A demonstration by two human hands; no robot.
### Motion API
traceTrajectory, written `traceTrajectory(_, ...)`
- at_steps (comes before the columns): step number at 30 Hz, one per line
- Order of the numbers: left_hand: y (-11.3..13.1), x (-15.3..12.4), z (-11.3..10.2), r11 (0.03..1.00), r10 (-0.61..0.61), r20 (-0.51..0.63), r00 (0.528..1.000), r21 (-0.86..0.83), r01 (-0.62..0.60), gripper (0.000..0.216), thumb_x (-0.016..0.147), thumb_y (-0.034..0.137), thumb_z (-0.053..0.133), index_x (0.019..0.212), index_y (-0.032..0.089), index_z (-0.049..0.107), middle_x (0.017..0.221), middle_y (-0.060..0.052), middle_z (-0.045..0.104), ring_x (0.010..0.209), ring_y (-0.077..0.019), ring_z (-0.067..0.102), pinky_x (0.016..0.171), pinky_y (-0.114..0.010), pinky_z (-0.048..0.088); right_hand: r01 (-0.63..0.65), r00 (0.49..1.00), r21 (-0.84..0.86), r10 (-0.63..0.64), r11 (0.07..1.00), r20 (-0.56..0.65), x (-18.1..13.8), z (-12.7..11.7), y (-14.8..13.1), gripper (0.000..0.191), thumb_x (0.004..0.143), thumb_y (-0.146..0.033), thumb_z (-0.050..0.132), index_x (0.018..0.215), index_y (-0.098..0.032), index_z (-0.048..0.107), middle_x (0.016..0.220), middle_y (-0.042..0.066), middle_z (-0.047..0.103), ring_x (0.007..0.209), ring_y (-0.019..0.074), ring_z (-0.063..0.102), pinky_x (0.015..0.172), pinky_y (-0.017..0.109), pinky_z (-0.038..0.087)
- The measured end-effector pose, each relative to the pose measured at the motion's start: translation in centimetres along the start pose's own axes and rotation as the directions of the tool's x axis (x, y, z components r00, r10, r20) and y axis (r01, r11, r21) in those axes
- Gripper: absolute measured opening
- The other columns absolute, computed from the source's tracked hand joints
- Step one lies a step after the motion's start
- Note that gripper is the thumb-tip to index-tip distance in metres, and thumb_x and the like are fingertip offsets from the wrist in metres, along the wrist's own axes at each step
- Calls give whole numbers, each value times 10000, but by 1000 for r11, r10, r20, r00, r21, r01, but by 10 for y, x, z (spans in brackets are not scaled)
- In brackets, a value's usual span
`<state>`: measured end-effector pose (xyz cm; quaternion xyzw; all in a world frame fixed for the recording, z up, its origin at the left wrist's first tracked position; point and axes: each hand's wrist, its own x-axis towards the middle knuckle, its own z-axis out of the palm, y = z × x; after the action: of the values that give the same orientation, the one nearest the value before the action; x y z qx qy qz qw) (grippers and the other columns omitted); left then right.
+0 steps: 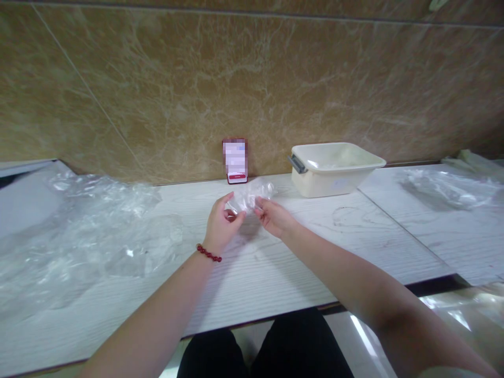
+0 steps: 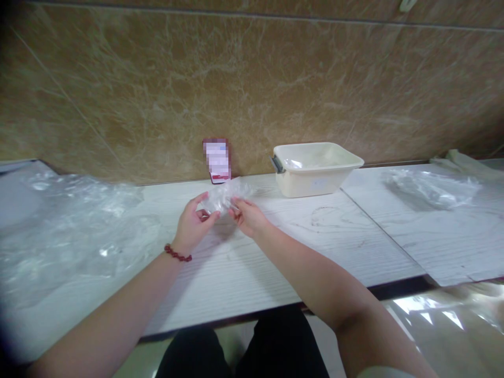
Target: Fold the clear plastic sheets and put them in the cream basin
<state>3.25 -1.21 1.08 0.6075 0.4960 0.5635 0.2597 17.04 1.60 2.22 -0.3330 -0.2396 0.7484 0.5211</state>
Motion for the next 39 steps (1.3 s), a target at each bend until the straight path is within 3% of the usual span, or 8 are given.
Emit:
traceTrajectory(4,-4,3,-2,995,-75,73,995,-68,80,504,638,305,593,1112,188,467,934,-57,569,530,-66,535,505,-194,441,47,999,-40,-48,998,-25,5,-3,-4,76,742,-118,506,679,-159,508,629,-49,557,531,29,529,512,138,481)
traceTrajectory(8,-6,10,-7,935,-148,117,982,-307,178,425,704,361,521,1087,185,473,820,-26,601,655,-105,573,590,-214,451,21,999,-179,-11,984,53,4,-6,-14,34,743,-138,518,716,-159,520,636,-42,560,503,32,518,467,137,476)
traceTrajectory(12,-9,15,-9,803,-264,318,911,-451,390,449,688,357,548,1093,180,469,762,-23,625,684,-128,579,588,-231,448,-57,982,-332,113,941,150,-1,-6,-16,21,740,-157,526,722,-149,535,635,-28,559,508,42,519,430,133,464)
traceTrajectory(15,-13,16,-8,759,-292,373,881,-470,451,446,636,318,613,1049,184,511,746,-12,629,656,-116,575,596,-234,446,-48,979,-401,123,915,162,-3,-5,-13,31,726,-170,545,707,-147,539,634,-24,554,495,42,502,456,161,483)
traceTrajectory(21,-19,18,-6,784,-337,331,882,-420,457,376,551,277,685,896,146,616,732,-21,638,620,-88,556,615,-227,444,-33,996,-467,65,883,53,-2,-4,-10,45,708,-166,565,690,-138,534,658,-2,560,520,50,510,517,202,507)
traceTrajectory(25,-23,18,-5,811,-337,311,889,-383,442,467,550,305,683,982,148,595,749,-31,649,638,-102,568,648,-252,453,9,999,-506,-24,863,-22,4,-7,-8,56,684,-140,580,681,-141,525,660,-1,556,548,62,528,535,226,516)
traceTrajectory(33,-28,19,-5,858,-305,324,896,-315,406,558,579,324,661,1098,169,526,790,-43,656,700,-116,587,722,-278,448,48,995,-555,-91,831,-51,9,-13,-5,67,680,-150,579,698,-157,515,637,-13,547,523,57,531,518,224,512)
traceTrajectory(39,-24,17,-5,927,-238,325,915,-205,314,578,593,275,647,1138,164,491,888,-77,635,811,-154,585,783,-321,435,86,986,-565,-153,821,-72,9,-12,-8,74,669,-152,592,691,-165,522,634,-8,561,533,62,537,493,200,504)
